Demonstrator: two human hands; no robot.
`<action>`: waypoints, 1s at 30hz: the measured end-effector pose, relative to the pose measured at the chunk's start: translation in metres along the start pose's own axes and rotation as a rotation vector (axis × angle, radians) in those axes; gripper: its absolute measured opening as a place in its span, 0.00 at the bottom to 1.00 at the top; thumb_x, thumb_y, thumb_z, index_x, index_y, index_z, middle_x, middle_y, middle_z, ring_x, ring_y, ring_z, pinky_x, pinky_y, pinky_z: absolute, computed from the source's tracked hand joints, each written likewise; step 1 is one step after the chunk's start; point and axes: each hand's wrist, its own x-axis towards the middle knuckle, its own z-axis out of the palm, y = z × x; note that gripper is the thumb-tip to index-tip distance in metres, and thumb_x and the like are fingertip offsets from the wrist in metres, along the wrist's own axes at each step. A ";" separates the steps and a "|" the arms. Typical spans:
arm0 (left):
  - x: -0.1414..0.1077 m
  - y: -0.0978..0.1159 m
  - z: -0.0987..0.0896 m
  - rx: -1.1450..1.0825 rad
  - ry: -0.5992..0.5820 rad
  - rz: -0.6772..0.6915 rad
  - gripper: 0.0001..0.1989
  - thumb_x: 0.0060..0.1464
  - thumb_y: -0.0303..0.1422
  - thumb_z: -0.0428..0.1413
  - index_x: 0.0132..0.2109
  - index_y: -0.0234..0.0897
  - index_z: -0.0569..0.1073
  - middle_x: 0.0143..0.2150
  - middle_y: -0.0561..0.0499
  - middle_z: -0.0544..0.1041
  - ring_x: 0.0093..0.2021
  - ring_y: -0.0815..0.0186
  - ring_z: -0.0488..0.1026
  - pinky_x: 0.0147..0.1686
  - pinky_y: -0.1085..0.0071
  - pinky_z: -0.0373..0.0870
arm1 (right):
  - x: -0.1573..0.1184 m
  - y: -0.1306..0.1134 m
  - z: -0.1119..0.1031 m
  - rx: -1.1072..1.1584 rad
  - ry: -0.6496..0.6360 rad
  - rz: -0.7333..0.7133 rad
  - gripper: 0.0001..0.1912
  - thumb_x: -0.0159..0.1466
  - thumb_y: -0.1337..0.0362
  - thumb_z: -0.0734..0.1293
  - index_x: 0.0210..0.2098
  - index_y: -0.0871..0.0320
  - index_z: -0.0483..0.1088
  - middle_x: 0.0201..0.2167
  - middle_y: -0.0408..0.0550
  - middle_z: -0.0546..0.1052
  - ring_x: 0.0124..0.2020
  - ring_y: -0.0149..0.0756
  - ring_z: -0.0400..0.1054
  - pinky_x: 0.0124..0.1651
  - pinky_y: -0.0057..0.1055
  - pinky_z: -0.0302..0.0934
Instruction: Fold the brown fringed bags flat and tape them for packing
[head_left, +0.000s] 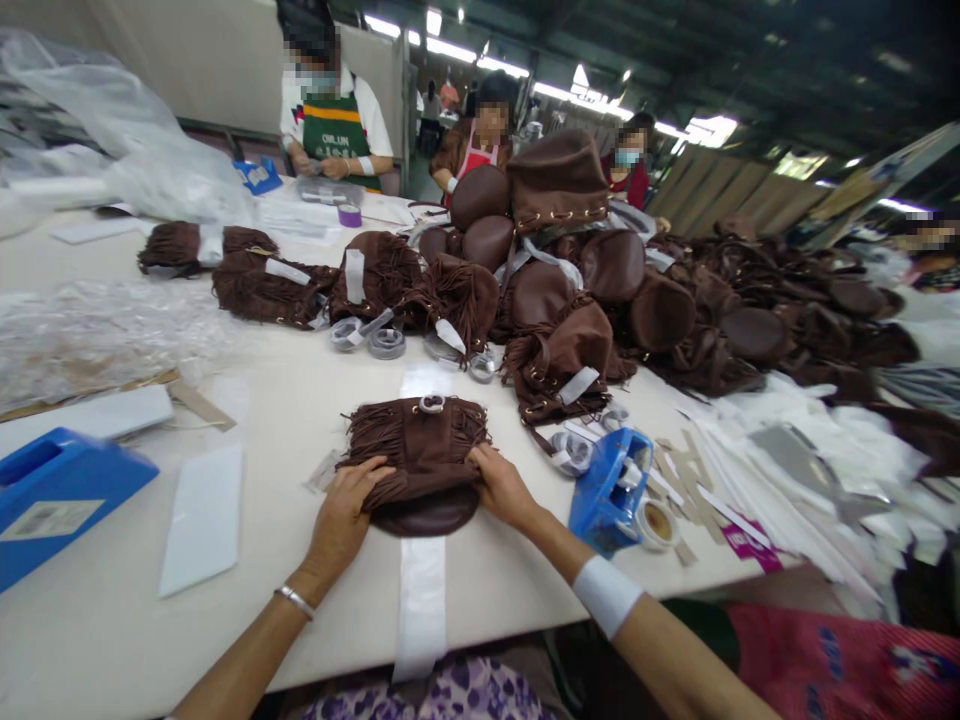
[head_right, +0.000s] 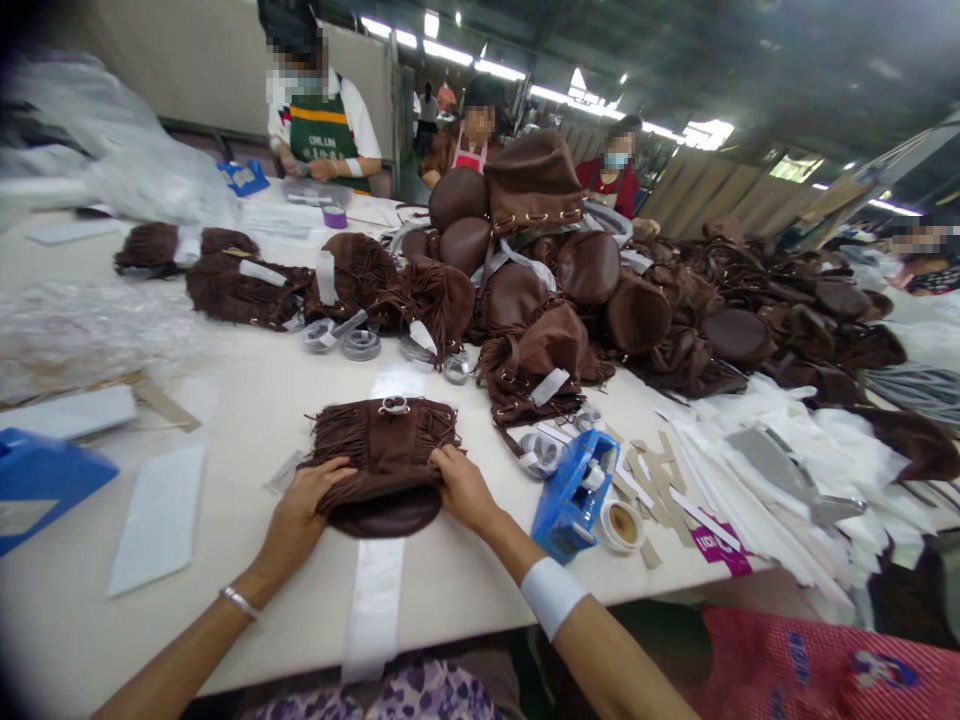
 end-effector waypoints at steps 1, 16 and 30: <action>0.000 0.000 -0.001 0.013 -0.001 0.012 0.29 0.50 0.18 0.44 0.56 0.43 0.70 0.60 0.49 0.70 0.58 0.59 0.65 0.60 0.55 0.64 | -0.001 -0.001 0.002 -0.029 0.011 -0.013 0.11 0.60 0.75 0.60 0.39 0.55 0.63 0.41 0.46 0.68 0.44 0.37 0.64 0.45 0.29 0.58; -0.010 0.050 0.006 0.452 0.148 0.308 0.24 0.62 0.26 0.49 0.64 0.41 0.63 0.60 0.46 0.72 0.58 0.56 0.69 0.60 0.53 0.61 | -0.010 -0.001 0.002 -0.389 0.015 -0.225 0.14 0.65 0.74 0.60 0.47 0.57 0.69 0.43 0.53 0.72 0.44 0.42 0.65 0.45 0.35 0.63; -0.027 0.047 0.001 0.482 0.104 0.365 0.25 0.62 0.24 0.48 0.65 0.32 0.61 0.65 0.39 0.66 0.66 0.53 0.58 0.63 0.48 0.55 | 0.006 -0.014 -0.002 -0.272 -0.054 -0.396 0.18 0.68 0.73 0.59 0.54 0.55 0.69 0.51 0.51 0.76 0.50 0.37 0.70 0.53 0.34 0.63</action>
